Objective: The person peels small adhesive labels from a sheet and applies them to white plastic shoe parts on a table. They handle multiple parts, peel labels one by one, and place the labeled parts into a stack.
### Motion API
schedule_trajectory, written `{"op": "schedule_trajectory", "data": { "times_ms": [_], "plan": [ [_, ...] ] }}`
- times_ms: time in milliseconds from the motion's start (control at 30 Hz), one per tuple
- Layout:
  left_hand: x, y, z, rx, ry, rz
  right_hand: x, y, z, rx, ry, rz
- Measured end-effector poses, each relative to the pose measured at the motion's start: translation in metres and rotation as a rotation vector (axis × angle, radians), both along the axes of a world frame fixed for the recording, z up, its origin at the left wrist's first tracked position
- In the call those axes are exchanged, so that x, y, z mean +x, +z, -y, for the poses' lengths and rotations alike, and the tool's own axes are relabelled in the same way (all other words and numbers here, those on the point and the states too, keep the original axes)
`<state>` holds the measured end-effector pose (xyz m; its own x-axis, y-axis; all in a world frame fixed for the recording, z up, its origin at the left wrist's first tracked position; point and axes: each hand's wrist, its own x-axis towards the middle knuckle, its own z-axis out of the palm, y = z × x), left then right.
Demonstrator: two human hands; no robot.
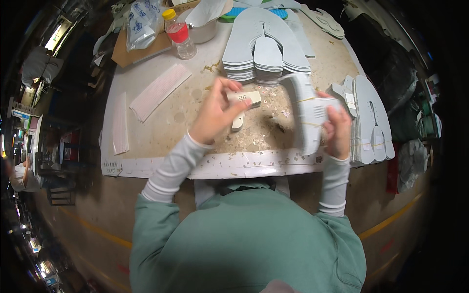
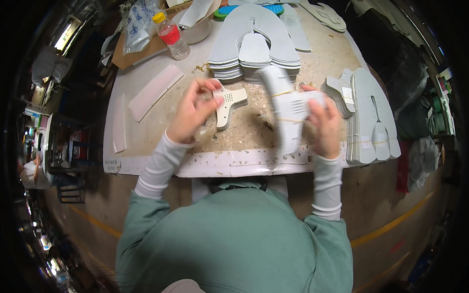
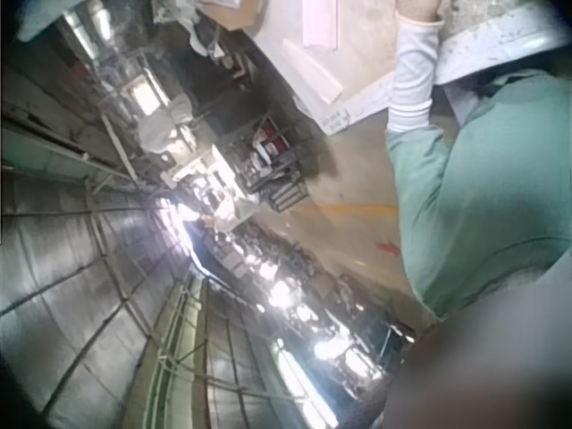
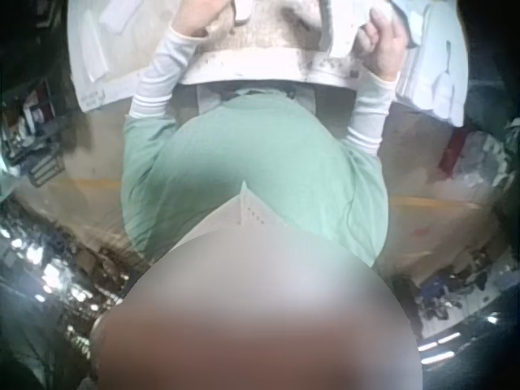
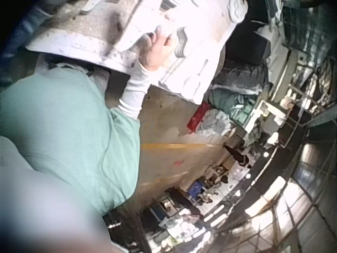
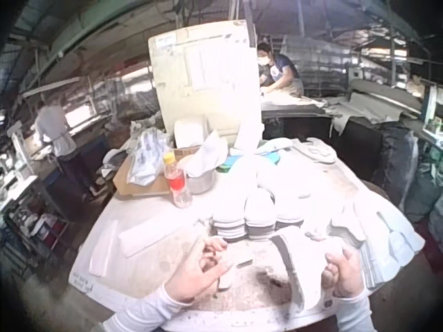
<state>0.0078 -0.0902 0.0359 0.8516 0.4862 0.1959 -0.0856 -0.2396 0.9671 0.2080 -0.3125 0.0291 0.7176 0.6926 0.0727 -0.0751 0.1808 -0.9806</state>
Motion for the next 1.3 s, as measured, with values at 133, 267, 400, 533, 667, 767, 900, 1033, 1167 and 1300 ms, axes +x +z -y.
{"op": "schedule_trajectory", "data": {
  "times_ms": [133,267,400,533,667,767,900,1033,1167,1300],
  "plan": [
    [0.027,-0.002,-0.056,0.694,-0.115,-0.202,0.065,-0.015,0.037,-0.185,-0.021,-0.087],
    [0.051,-0.010,-0.074,0.903,-0.395,-0.464,0.086,-0.049,0.053,-0.525,0.062,-0.073],
    [0.064,-0.010,-0.088,0.946,-0.534,-0.638,0.075,-0.050,0.052,-0.585,-0.067,0.395],
    [0.059,-0.013,-0.096,0.775,-0.561,-0.754,0.048,-0.015,0.037,-0.526,-0.340,0.988],
    [0.040,-0.019,-0.095,0.559,-0.534,-0.683,0.013,0.017,0.013,-0.399,-0.282,0.990],
    [0.025,-0.022,-0.087,0.441,-0.472,-0.725,-0.012,0.025,-0.007,-0.307,-0.167,0.978],
    [0.002,-0.023,-0.077,0.477,-0.471,-0.777,-0.032,0.018,-0.030,-0.198,-0.018,0.961],
    [-0.036,-0.022,-0.077,-0.085,-0.316,-0.504,-0.041,0.008,-0.039,-0.142,0.074,0.984],
    [-0.044,-0.021,-0.121,-0.320,0.081,-0.265,-0.048,-0.007,-0.044,-0.104,0.154,0.997],
    [-0.014,-0.033,-0.167,-0.744,0.326,0.019,-0.050,-0.024,-0.052,-0.112,0.186,0.985]
  ]
}}
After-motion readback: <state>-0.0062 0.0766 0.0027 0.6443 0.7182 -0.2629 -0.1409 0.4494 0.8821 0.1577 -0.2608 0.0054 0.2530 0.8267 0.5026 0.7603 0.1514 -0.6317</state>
